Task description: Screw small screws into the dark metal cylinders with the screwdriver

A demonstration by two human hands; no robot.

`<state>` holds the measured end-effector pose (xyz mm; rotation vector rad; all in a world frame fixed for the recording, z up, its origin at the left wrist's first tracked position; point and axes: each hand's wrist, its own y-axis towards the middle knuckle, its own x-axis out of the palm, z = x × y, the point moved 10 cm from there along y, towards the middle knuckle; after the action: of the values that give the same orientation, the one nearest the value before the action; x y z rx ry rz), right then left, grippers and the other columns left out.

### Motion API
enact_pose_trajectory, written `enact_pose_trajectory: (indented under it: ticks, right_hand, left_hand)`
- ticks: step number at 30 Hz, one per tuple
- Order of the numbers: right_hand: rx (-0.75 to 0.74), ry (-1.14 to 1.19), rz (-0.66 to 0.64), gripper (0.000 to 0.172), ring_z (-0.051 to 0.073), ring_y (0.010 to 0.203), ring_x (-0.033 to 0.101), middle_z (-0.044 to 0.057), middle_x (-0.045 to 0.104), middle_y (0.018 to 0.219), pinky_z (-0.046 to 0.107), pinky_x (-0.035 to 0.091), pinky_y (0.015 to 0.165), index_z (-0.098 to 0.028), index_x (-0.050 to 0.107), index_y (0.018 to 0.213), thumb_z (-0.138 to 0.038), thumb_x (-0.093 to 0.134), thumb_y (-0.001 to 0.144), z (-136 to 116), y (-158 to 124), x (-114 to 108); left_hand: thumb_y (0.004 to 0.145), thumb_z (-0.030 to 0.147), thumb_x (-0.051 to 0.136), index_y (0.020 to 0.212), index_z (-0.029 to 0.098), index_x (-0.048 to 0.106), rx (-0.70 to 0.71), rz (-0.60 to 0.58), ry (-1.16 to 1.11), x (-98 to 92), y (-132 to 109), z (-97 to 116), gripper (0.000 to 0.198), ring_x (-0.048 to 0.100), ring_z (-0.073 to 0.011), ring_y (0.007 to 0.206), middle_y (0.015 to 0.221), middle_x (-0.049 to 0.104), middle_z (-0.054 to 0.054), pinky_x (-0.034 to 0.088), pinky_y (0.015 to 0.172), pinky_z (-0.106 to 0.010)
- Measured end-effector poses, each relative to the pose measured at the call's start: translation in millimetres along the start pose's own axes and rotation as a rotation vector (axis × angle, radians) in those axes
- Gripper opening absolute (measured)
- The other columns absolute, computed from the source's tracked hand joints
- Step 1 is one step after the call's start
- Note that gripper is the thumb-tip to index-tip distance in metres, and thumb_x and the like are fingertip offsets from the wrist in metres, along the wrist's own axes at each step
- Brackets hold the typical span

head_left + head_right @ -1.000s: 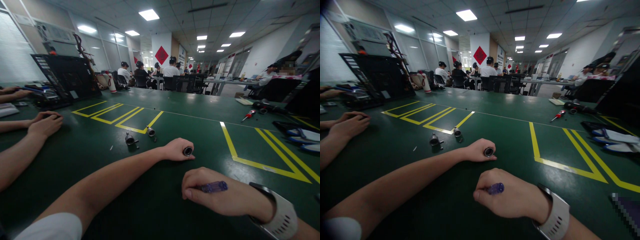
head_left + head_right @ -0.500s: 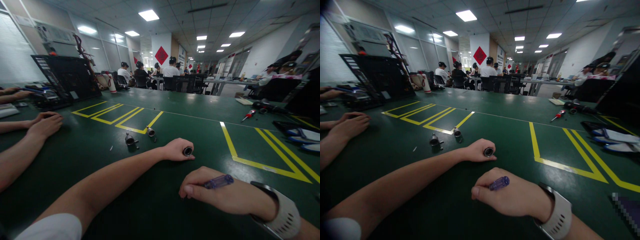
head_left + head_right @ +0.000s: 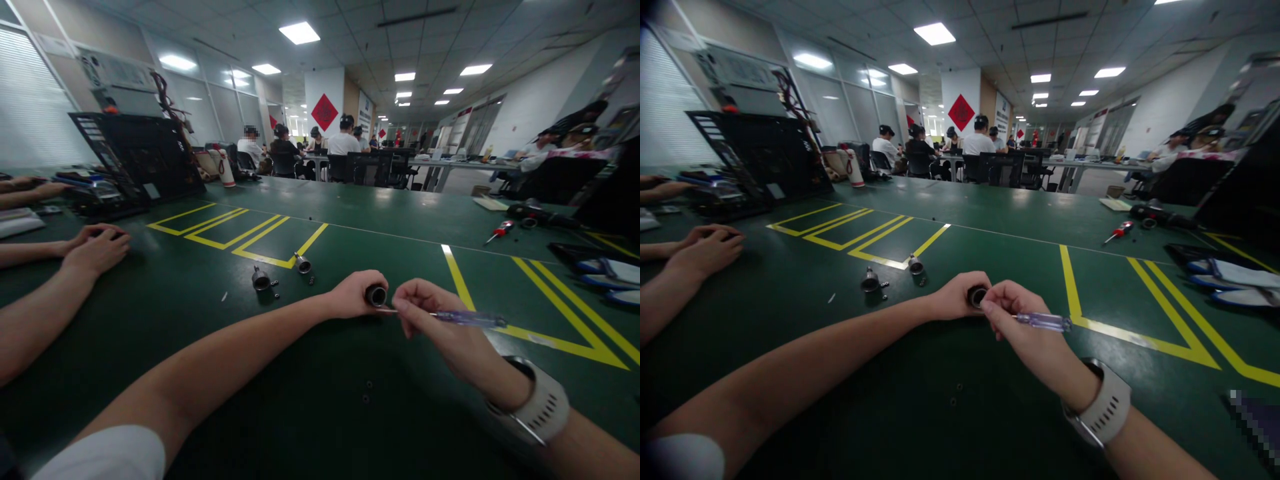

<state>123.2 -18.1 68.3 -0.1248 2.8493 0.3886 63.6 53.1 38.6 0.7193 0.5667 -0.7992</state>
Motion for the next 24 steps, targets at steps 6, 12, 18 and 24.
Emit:
enact_pose_trajectory:
  ticks: [6, 12, 18, 24]
  right_hand:
    - [-0.041, -0.022, 0.139, 0.021, 0.018, 0.067, 0.062, 0.005, 0.065, 0.073, 0.032, 0.051, 0.062, -0.017, 0.064, 0.08, -0.038, 0.063, 0.08, 30, 5, -24]
    - [-0.131, -0.106, 0.045, 0.024, 0.02, 0.074, 0.065, 0.007, 0.068, 0.079, 0.034, 0.053, 0.065, -0.017, 0.066, 0.088, -0.033, 0.049, 0.088, 16, 0, -11]
    - [-0.243, -0.315, -0.02, 0.012, 0.018, 0.073, 0.061, 0.005, 0.063, 0.079, 0.032, 0.048, 0.064, -0.018, 0.061, 0.087, -0.019, 0.05, 0.083, 1, -3, 4]
    - [-0.294, -0.417, -0.091, 0.007, 0.021, 0.075, 0.055, 0.007, 0.062, 0.083, 0.037, 0.042, 0.068, -0.019, 0.062, 0.079, -0.017, 0.056, 0.076, -3, -10, 19]
  left_hand:
    - [0.072, 0.031, 0.07, 0.088, 0.013, 0.057, -0.033, -0.029, -0.056, 2.0, 0, -3, 0.027, 0.054, -0.0121, 0.076, 0.081, 0.058, 0.0, 0.042, 0.069, -0.024]
    - [0.074, 0.029, 0.066, 0.082, 0.012, 0.056, -0.059, -0.063, -0.01, 6.1, -1, -4, 0.021, 0.052, -0.0098, 0.066, 0.073, 0.056, 0.002, 0.038, 0.06, -0.021]
    - [0.075, 0.033, 0.064, 0.079, 0.014, 0.057, -0.085, -0.131, 0.115, 12.7, -1, -6, 0.021, 0.052, -0.01, 0.064, 0.069, 0.057, 0.002, 0.036, 0.056, -0.02]
    - [0.074, 0.024, 0.062, 0.081, 0.016, 0.059, -0.031, -0.166, 0.32, 17.9, -2, 0, 0.011, 0.055, -0.013, 0.071, 0.075, 0.061, 0.0, 0.038, 0.061, -0.022]
